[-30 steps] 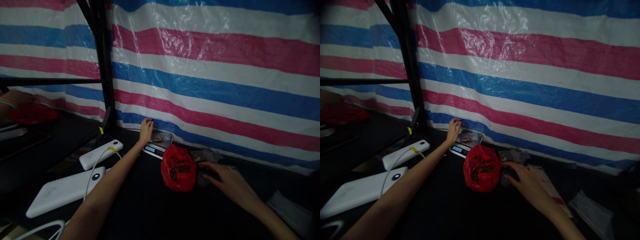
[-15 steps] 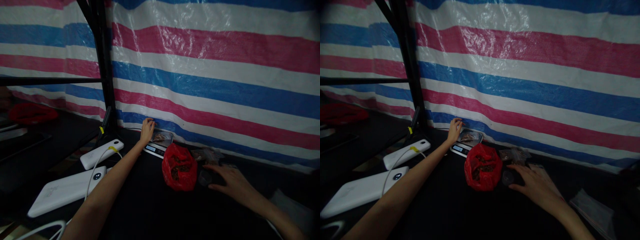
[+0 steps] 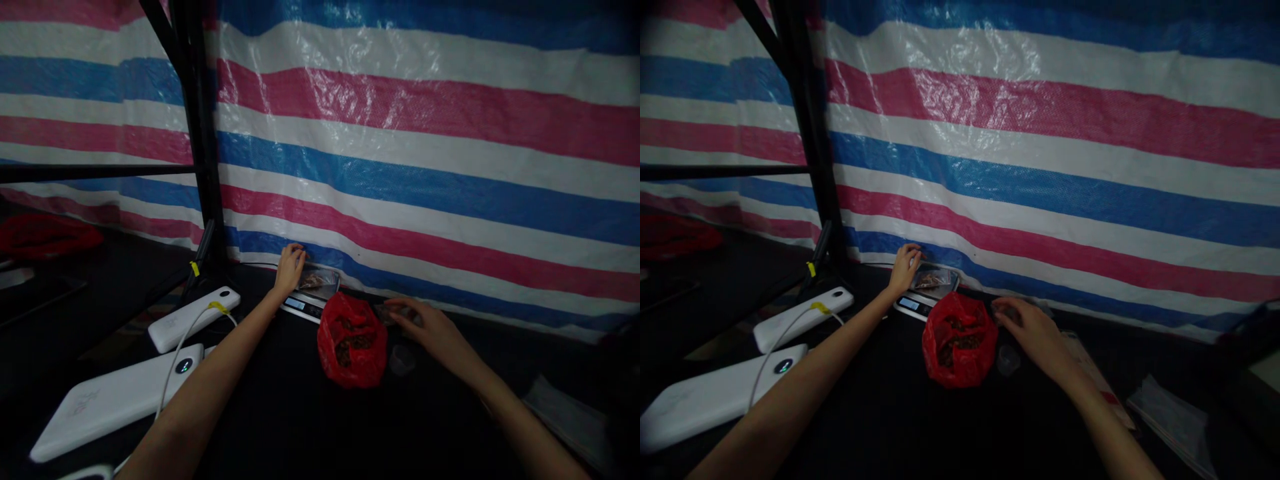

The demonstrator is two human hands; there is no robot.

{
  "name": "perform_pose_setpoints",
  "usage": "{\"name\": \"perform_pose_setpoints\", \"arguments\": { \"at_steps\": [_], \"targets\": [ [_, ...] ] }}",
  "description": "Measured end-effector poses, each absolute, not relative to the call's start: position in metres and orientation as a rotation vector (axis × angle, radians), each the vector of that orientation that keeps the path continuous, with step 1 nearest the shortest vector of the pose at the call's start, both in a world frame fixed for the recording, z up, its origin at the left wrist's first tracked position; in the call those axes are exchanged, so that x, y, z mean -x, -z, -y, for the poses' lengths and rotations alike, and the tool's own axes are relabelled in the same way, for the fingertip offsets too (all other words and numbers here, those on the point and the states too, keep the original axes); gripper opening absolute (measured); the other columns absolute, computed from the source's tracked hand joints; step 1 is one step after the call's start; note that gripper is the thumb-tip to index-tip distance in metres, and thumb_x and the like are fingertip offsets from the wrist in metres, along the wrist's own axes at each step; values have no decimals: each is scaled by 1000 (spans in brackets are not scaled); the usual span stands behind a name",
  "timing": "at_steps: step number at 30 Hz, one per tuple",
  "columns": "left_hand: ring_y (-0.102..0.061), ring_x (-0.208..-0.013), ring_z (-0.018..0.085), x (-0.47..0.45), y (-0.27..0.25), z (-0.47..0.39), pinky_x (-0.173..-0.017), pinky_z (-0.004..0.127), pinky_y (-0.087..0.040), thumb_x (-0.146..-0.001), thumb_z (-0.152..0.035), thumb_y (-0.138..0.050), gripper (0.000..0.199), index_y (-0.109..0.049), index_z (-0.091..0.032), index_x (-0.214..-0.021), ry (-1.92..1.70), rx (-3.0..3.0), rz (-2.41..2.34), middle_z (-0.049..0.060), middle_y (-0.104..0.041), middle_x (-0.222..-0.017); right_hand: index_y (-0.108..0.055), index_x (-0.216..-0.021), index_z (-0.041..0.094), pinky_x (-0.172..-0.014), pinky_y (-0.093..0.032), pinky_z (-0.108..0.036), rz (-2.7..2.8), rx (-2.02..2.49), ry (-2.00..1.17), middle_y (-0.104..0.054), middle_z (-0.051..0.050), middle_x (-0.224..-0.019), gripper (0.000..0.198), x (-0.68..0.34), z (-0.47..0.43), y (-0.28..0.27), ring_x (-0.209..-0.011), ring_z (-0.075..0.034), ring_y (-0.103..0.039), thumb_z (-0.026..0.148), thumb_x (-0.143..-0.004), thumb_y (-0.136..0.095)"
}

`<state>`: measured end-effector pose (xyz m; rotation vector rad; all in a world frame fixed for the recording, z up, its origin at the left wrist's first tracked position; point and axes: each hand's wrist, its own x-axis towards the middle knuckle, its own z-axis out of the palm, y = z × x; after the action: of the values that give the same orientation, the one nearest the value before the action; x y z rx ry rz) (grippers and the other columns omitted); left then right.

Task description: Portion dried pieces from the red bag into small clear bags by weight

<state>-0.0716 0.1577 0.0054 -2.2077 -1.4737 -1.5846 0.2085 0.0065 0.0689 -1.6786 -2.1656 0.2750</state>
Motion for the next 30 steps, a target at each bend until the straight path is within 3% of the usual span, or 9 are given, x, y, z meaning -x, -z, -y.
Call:
{"name": "perform_pose_setpoints", "arguments": {
  "at_steps": [6,9,13,21,23,26,30],
  "targets": [
    [-48,-96,18,68,-18,-152,-87,31,-36,-89,-29,-30,35,-61,-17,-81,1610,2193,1463,6,-53,-96,-46,-119,25,-93,-35,-44,2427,1753,-164,-48,-7,-125,61,-229,17,-48,-114,-28,-43,46,-64,-62],
    [-55,-80,17,57,-35,-137,-76,28,-40,-90,-36,-23,45,-61,-17,-77,1463,2251,1551,6,-58,-79,-49,-115,21,-96,-32,-44,2448,1833,-165,-47,-10,-126,54,-239,28,-25,-117,-28,-41,38,-65,-62],
    [-58,-66,21,44,-62,-95,-62,29,-39,-86,-51,-25,54,-61,-16,-66,995,2439,1601,7,-57,-60,-53,-107,18,-93,-38,-38,2305,1807,-234,-54,-9,-118,35,-237,24,-13,-110,-23,-49,27,-73,-53],
    [-58,-60,23,43,-66,17,-59,33,-41,-79,-60,-27,59,-61,-16,-62,480,2683,1742,11,-58,-58,-56,-98,19,-75,-49,-34,2059,1585,-340,-66,-6,-92,26,-212,-10,-45,-82,-20,-63,23,-73,-52],
    [-59,-67,23,35,-46,36,-64,34,-42,-78,-58,-34,51,-62,-16,-82,524,2773,1623,12,-62,-68,-55,-96,19,-73,-49,-32,2205,1487,-237,-65,-5,-90,22,-197,-15,-49,-81,-19,-62,19,-74,-50],
    [-48,-106,29,18,-12,50,-84,40,-38,-76,-48,-48,51,-45,-18,-118,676,2754,1229,16,-53,-116,-54,-95,16,-69,-47,-29,2534,1412,36,-62,-8,-93,20,-174,-17,-51,-80,-18,-61,12,-78,-44],
    [-39,-117,24,8,13,59,-95,38,-31,-84,-27,-41,42,-38,-17,-125,634,2732,770,11,-45,-128,-52,-97,12,-68,-46,-29,2851,1362,585,-59,-11,-93,26,-156,-18,-49,-81,-20,-59,2,-79,-37]
  ]
}}
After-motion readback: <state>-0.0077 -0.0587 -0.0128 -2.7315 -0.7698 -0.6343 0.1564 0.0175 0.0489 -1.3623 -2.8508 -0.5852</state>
